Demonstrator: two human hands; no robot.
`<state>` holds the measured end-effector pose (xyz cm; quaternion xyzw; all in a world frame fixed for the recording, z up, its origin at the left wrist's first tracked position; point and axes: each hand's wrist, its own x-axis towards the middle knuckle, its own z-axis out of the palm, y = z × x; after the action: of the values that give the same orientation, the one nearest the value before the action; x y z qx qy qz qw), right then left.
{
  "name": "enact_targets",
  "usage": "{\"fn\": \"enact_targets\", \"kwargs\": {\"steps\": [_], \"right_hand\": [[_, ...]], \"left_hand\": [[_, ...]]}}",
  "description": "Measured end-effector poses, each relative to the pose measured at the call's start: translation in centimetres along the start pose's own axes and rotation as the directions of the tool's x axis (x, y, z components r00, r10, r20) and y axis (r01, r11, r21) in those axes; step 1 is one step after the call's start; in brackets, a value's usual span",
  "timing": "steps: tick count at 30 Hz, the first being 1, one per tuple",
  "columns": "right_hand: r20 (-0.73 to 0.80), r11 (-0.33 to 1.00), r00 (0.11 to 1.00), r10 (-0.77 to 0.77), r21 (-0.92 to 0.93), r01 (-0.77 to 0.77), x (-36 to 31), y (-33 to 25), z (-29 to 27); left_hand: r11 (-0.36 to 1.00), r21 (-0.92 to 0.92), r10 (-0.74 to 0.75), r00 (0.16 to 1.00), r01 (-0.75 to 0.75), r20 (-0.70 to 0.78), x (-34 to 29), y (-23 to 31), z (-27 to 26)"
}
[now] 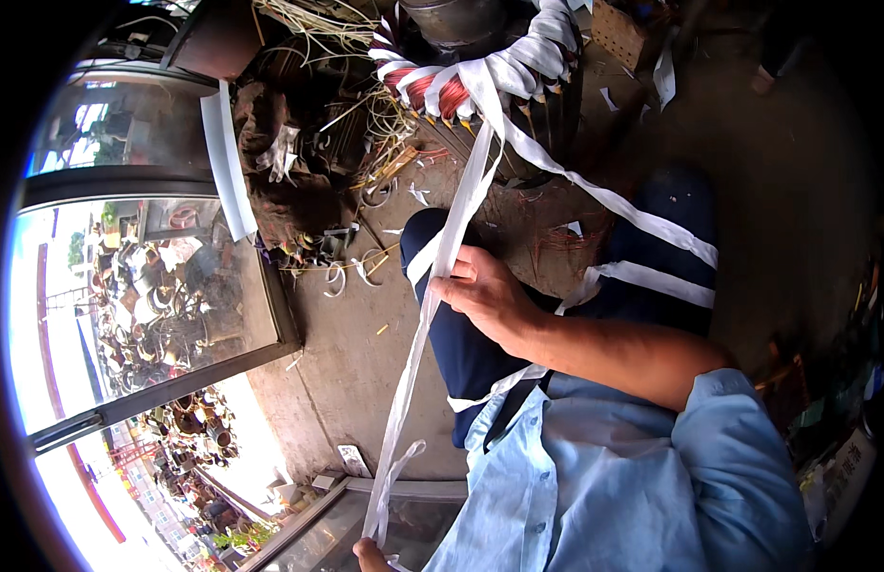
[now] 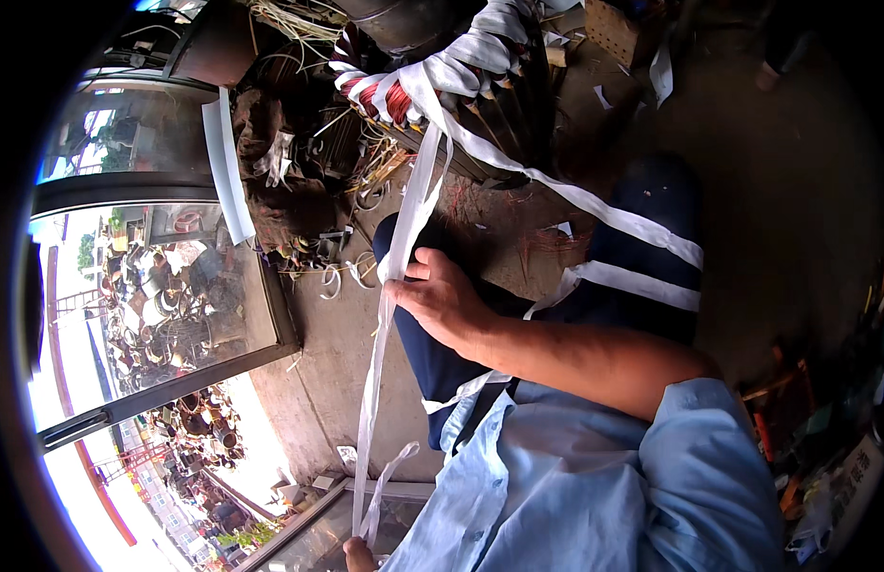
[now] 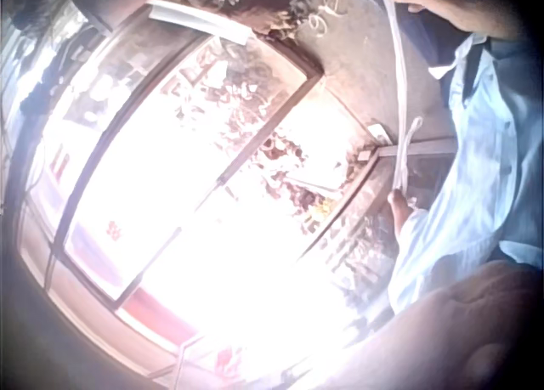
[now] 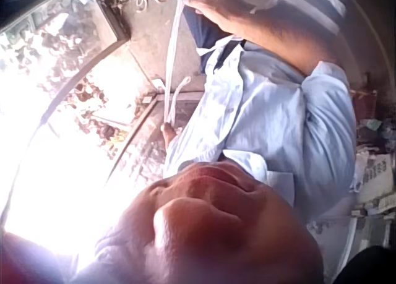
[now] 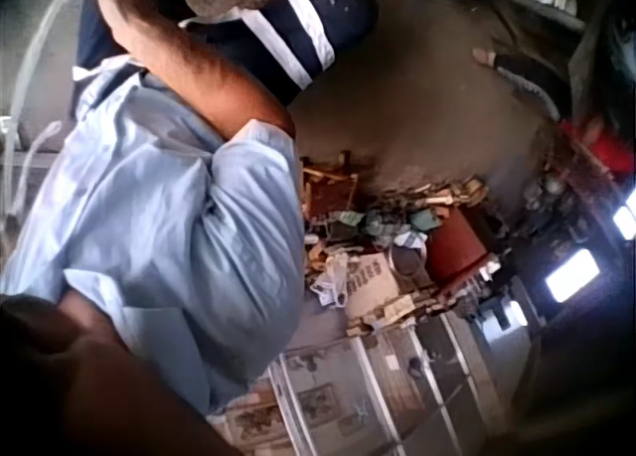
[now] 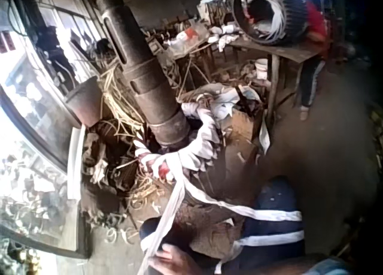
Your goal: The person wraps white insulating tape around the windings of a large motor stator and threads thin red wires through the component slots by hand.
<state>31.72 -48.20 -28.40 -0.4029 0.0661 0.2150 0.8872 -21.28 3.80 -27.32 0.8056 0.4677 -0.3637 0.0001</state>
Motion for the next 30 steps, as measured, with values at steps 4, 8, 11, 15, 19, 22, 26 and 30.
{"fn": "enact_targets", "kwargs": {"steps": [4, 8, 11, 15, 19, 22, 26, 30], "right_hand": [[0.110, 0.942, 0.943, 0.315, -0.160, -0.296, -3.6, 0.3, 0.8], [0.140, 0.982, 0.971, 0.191, -0.019, -0.190, -2.1, -0.7, 2.8], [-0.035, 0.985, 0.984, -0.174, 0.002, 0.174, 2.1, -5.4, 2.1], [-0.130, 0.827, 0.842, -0.523, -0.318, 0.464, 2.7, -11.5, -0.2], [0.356, 0.186, 0.804, -0.477, -0.853, 0.488, 0.2, -7.7, -1.1], [0.589, -0.079, 0.799, -0.124, -0.808, 0.584, -4.3, -3.3, -0.1], [0.762, 0.127, 0.603, 0.237, -0.640, 0.758, -10.5, 2.4, 2.9], [0.780, 0.291, 0.495, 0.384, -0.610, 0.737, -11.4, 4.3, 2.3]], "left_hand": [[0.841, 0.296, 0.517, 0.833, -0.452, -0.197, -2.6, -1.7, 0.5], [0.901, 0.427, 0.102, 0.994, -0.077, -0.037, 1.2, 0.8, 0.0], [0.787, 0.603, 0.127, 0.991, -0.130, 0.049, 5.0, -1.8, -0.7], [0.418, -0.858, -0.147, 0.954, 0.298, 0.259, 7.4, 15.4, -4.1], [0.255, -0.967, 0.387, 0.918, -0.021, 0.082, 0.8, 36.5, -14.0], [0.197, -0.963, 0.726, 0.688, -0.183, 0.018, -5.3, 49.5, -19.6], [0.237, -0.863, 0.948, 0.302, -0.446, 0.104, -14.5, 60.6, -24.0], [0.120, -0.892, 0.983, 0.176, -0.435, 0.046, -21.6, 65.9, -25.5]]}}
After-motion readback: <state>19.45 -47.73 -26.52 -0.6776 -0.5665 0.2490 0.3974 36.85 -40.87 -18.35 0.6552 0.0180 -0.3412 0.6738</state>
